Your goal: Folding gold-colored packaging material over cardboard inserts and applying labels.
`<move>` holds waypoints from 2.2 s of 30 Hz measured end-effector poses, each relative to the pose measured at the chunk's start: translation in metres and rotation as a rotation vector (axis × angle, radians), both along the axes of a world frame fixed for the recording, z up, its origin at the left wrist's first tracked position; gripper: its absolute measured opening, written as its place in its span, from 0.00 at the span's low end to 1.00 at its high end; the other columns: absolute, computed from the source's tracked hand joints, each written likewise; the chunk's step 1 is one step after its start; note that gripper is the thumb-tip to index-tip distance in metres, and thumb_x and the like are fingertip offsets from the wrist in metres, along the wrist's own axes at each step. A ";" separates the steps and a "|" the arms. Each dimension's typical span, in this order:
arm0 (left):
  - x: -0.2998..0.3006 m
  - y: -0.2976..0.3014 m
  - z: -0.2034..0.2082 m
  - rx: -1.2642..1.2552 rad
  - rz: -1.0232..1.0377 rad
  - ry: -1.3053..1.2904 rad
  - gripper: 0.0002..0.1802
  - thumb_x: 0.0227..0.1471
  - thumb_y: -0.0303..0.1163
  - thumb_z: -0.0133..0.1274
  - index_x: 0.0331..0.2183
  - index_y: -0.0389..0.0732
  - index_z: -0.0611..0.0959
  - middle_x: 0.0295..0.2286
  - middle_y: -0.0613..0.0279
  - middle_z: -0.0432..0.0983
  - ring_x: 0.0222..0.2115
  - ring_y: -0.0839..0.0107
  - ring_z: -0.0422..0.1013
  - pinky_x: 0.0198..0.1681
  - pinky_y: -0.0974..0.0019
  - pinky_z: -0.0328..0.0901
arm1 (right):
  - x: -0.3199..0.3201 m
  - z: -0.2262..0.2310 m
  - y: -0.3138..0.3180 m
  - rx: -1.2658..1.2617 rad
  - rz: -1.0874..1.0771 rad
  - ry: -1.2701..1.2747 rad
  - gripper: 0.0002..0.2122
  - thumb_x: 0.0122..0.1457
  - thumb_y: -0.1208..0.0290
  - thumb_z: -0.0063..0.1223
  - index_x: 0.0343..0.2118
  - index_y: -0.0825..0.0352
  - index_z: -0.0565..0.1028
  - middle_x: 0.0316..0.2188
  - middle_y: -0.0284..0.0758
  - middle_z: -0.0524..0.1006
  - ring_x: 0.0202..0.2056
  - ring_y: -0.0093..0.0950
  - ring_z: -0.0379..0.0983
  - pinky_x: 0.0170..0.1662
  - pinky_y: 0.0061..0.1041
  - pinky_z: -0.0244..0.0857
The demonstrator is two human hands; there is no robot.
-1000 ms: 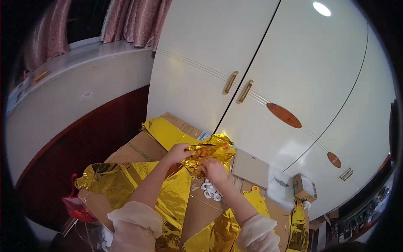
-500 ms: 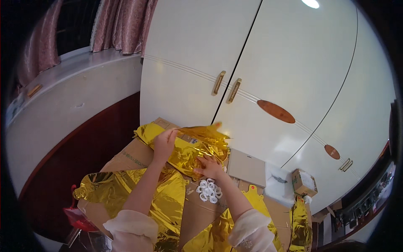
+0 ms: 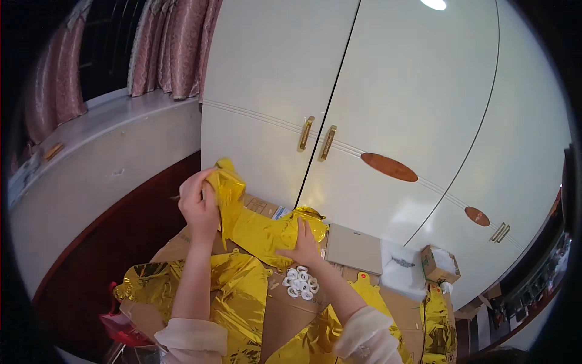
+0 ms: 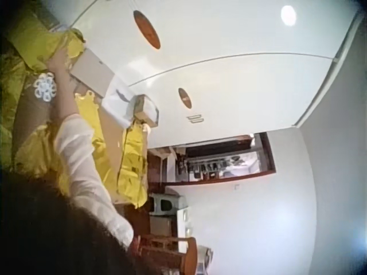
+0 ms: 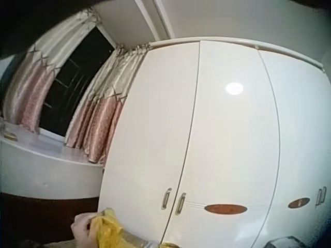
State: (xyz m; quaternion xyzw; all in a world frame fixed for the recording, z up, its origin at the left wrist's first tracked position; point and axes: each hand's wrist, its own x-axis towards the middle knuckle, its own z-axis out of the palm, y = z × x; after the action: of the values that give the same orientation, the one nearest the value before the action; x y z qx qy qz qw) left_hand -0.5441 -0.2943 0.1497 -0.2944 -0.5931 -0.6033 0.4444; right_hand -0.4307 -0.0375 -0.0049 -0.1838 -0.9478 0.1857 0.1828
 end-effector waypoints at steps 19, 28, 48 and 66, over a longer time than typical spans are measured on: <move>0.132 0.001 0.070 -0.583 -0.309 0.255 0.05 0.49 0.29 0.57 0.30 0.39 0.82 0.28 0.61 0.78 0.33 0.60 0.72 0.40 0.58 0.64 | 0.195 0.111 -0.100 -0.165 -0.011 0.850 0.07 0.56 0.75 0.57 0.37 0.65 0.76 0.41 0.38 0.77 0.45 0.40 0.72 0.49 0.35 0.63; 0.190 0.059 0.117 -0.873 -0.412 0.278 0.08 0.51 0.34 0.53 0.32 0.43 0.82 0.30 0.58 0.78 0.36 0.56 0.73 0.39 0.54 0.67 | 0.344 0.218 -0.055 0.006 -0.143 0.750 0.07 0.58 0.74 0.54 0.39 0.67 0.74 0.36 0.35 0.79 0.42 0.32 0.73 0.47 0.31 0.64; 0.349 0.066 0.136 -0.648 -0.620 0.267 0.05 0.45 0.27 0.56 0.29 0.41 0.78 0.21 0.58 0.74 0.24 0.58 0.72 0.28 0.58 0.66 | 0.385 0.091 -0.142 0.543 -0.233 0.766 0.61 0.38 0.50 0.73 0.67 0.63 0.37 0.65 0.56 0.42 0.66 0.56 0.40 0.62 0.67 0.35; 0.302 0.108 0.139 -0.718 -0.783 0.257 0.06 0.47 0.30 0.53 0.31 0.42 0.81 0.31 0.60 0.78 0.38 0.59 0.72 0.41 0.60 0.67 | 0.468 0.219 -0.083 0.687 -0.327 0.746 0.10 0.49 0.79 0.56 0.35 0.62 0.76 0.33 0.31 0.78 0.37 0.31 0.75 0.52 0.36 0.57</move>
State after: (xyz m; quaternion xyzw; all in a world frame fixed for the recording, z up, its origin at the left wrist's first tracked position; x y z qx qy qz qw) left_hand -0.2421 -0.1866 0.2883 -0.6979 -0.5487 -0.4425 0.1271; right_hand 0.0372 -0.1200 0.2142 -0.1804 -0.7836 -0.1137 0.5835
